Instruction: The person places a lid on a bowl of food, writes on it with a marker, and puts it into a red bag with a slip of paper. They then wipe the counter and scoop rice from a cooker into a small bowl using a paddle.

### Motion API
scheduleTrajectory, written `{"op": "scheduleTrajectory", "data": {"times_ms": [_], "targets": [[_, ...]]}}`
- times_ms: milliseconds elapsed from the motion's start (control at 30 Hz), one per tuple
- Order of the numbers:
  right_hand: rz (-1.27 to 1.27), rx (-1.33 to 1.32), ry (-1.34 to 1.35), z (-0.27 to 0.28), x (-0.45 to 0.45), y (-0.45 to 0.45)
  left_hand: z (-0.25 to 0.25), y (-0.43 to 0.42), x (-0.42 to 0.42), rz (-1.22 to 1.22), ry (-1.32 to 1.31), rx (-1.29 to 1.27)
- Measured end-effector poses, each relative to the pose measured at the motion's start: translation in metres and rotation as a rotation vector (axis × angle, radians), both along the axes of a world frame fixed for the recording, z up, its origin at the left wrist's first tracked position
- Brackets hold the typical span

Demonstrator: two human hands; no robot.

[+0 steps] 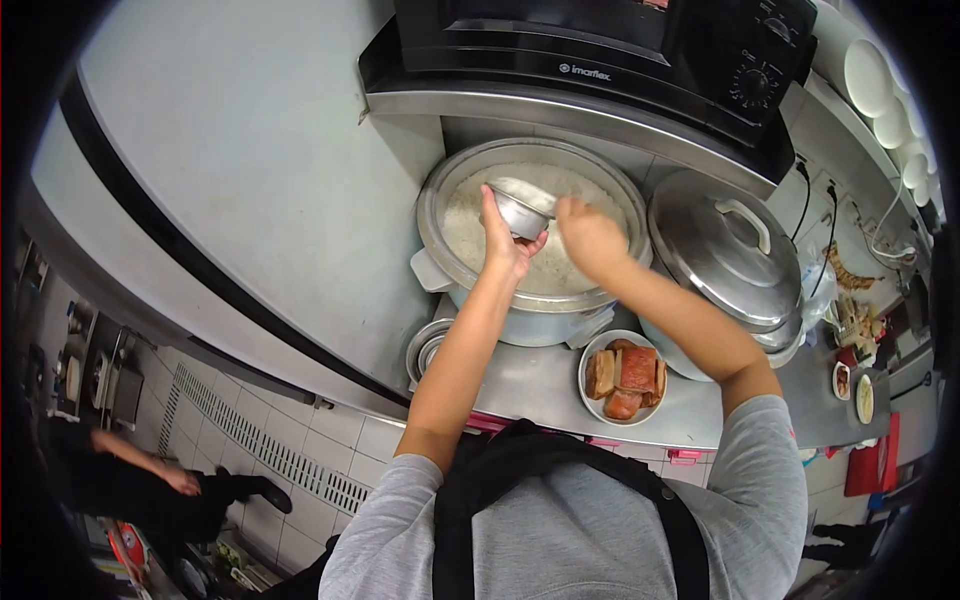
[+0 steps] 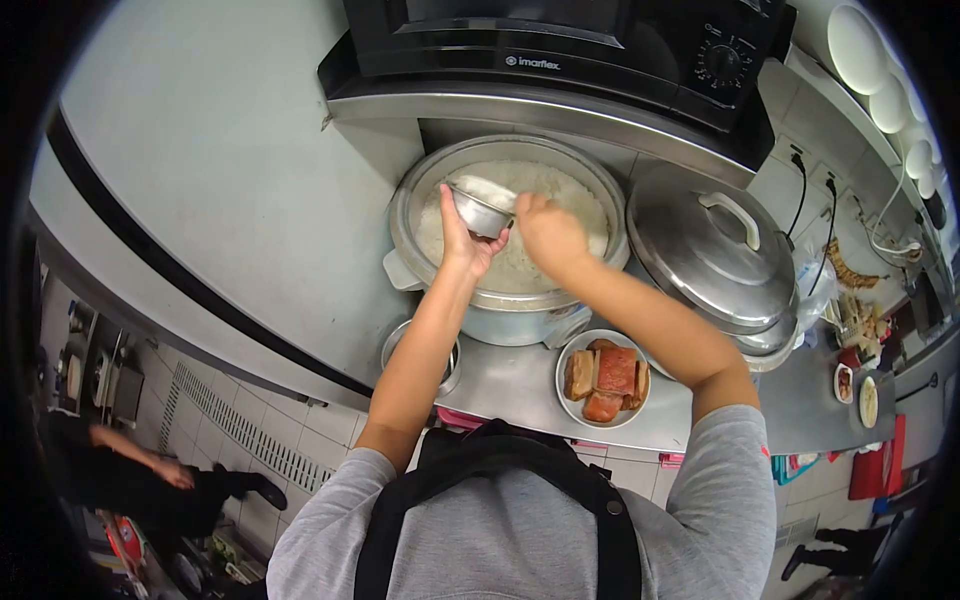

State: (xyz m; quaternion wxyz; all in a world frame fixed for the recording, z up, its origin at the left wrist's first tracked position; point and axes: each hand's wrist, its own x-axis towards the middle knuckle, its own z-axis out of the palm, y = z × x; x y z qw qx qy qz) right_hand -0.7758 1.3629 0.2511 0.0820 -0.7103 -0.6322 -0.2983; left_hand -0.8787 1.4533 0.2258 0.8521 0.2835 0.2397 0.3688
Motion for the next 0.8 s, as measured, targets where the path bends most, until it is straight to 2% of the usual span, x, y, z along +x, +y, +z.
{"op": "scheduleTrajectory", "data": {"times_ms": [167, 233, 300, 333, 400, 433, 500, 533, 600, 633, 733, 800], "targets": [[0.156, -0.074, 0.165, -0.002, -0.016, -0.008, -0.01, 0.019, -0.007, 0.044, -0.04, -0.176], [0.185, -0.117, 0.215, -0.001, -0.012, -0.005, -0.018, 0.026, -0.012, 0.047, -0.075, -0.156], [0.25, 0.087, 0.36, 0.005, -0.003, 0.005, -0.021, 0.035, -0.017, 0.095, -0.124, -0.146], [0.255, 0.085, 0.358, 0.007, 0.001, 0.012, -0.022, 0.039, -0.02, 0.1, -0.126, -0.147], [0.049, 0.172, 0.214, 0.011, 0.011, 0.027, -0.03, 0.047, -0.024, 0.177, -0.139, -0.043], [0.053, 0.171, 0.213, 0.006, 0.022, 0.039, -0.033, 0.05, -0.023, 0.188, -0.144, -0.049], [-0.19, -0.088, 0.013, -0.022, 0.052, 0.069, -0.032, 0.047, -0.023, 0.186, -0.136, -0.025], [-0.189, -0.085, 0.016, -0.039, 0.068, 0.082, -0.031, 0.046, -0.023, 0.181, -0.127, -0.004], [-0.308, -0.375, -0.109, -0.065, 0.095, 0.102, -0.034, 0.048, -0.018, 0.234, -0.051, -0.007], [-0.305, -0.369, -0.109, -0.068, 0.098, 0.101, -0.034, 0.049, -0.017, 0.287, 0.021, -0.016], [-0.154, -0.532, -0.207, -0.067, 0.095, 0.091, -0.031, 0.048, -0.018, 0.321, 0.015, -0.034], [-0.111, -0.487, -0.041, -0.056, 0.088, 0.069, -0.032, 0.044, -0.02, 0.313, -0.007, -0.019]]}}
